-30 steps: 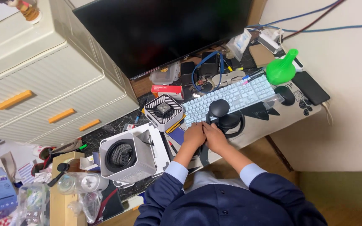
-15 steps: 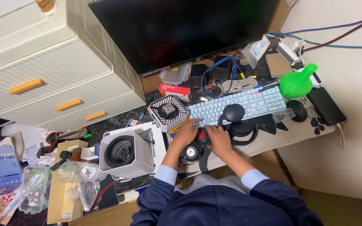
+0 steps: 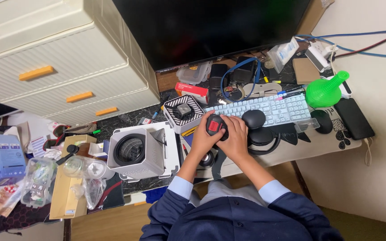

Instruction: The recorder is unpacking, inspecting, and assembling parts of a small electronic device, possibly a projector or computer component, on a cluttered desk.

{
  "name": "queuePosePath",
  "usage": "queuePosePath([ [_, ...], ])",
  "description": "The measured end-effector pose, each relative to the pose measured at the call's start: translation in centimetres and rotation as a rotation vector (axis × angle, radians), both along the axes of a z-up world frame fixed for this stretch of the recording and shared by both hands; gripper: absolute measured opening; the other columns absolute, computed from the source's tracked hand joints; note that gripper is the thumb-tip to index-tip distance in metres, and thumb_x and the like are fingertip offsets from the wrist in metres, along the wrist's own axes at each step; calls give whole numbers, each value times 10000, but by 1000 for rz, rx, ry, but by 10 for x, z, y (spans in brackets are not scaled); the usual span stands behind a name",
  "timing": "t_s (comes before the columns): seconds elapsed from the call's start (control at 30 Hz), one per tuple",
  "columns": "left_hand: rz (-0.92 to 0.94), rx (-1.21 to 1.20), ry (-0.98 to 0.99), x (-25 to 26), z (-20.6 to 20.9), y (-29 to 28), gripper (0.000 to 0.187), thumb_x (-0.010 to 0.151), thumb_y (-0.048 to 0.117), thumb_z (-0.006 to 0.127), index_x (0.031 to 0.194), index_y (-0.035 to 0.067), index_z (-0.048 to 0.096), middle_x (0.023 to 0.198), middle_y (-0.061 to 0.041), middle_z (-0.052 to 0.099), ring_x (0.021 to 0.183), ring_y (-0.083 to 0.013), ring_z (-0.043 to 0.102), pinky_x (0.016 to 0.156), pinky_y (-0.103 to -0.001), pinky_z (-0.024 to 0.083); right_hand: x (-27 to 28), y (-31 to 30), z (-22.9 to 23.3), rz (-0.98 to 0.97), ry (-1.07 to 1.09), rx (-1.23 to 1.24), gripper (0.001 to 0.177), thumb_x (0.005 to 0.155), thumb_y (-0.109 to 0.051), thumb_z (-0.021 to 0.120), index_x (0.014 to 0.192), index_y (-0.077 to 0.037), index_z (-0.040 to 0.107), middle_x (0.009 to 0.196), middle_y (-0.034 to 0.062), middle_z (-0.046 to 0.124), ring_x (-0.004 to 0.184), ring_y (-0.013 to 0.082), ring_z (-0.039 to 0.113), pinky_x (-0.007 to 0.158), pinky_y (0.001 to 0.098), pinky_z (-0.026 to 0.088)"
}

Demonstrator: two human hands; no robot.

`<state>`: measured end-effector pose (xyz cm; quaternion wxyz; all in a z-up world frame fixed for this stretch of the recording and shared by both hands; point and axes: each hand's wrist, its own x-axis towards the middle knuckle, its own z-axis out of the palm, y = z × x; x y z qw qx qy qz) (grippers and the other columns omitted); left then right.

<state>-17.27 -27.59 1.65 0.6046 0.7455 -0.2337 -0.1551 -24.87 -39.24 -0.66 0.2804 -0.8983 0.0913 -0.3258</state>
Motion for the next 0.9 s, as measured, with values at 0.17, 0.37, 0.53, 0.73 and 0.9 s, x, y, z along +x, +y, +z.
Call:
queuePosePath([
  [0.17, 191, -245, 56, 14, -37, 11, 518, 921, 281, 720, 1376, 64, 601, 1149, -89, 691, 1022, -157, 667, 912, -281, 540, -5, 4, 21, 172, -122, -9, 855, 648, -251, 880, 1415, -87, 540, 1376, 122, 570, 1344, 357, 484, 1126, 483, 382],
  [0.37, 234, -602, 359, 11, -28, 25, 418, 1117, 329, 425, 1364, 52, 618, 1143, -69, 665, 967, -121, 643, 867, -271, 535, -5, 6, 25, 341, -207, 190, 745, 879, -327, 760, 1487, -26, 453, 1500, 196, 464, 1397, 364, 469, 1173, 461, 379],
  [0.53, 265, -662, 376, -2, -22, 32, 494, 1126, 370, 345, 1371, 26, 601, 1156, -100, 682, 985, -135, 660, 889, -278, 542, 2, 12, 0, 306, -149, 505, 565, 1032, -290, 614, 1499, -20, 447, 1521, 184, 472, 1386, 280, 511, 1175, 423, 389],
  [0.73, 249, -632, 317, -20, -39, 42, 524, 1120, 386, 315, 1405, 30, 574, 1260, -90, 682, 1107, -133, 668, 985, -273, 527, -1, 9, -24, 225, -54, 945, 492, 1117, -295, 505, 1524, -18, 497, 1262, 202, 565, 1071, 272, 487, 944, 431, 375],
  [0.9, 100, -615, 338, -31, -68, 53, 479, 1027, 352, 516, 1387, 36, 513, 1217, -65, 658, 1053, -150, 634, 878, -324, 510, 9, 4, -8, 200, -174, 686, 534, 1174, -400, 279, 1275, -20, 640, 1212, 100, 699, 1102, 180, 651, 1023, 317, 475],
])
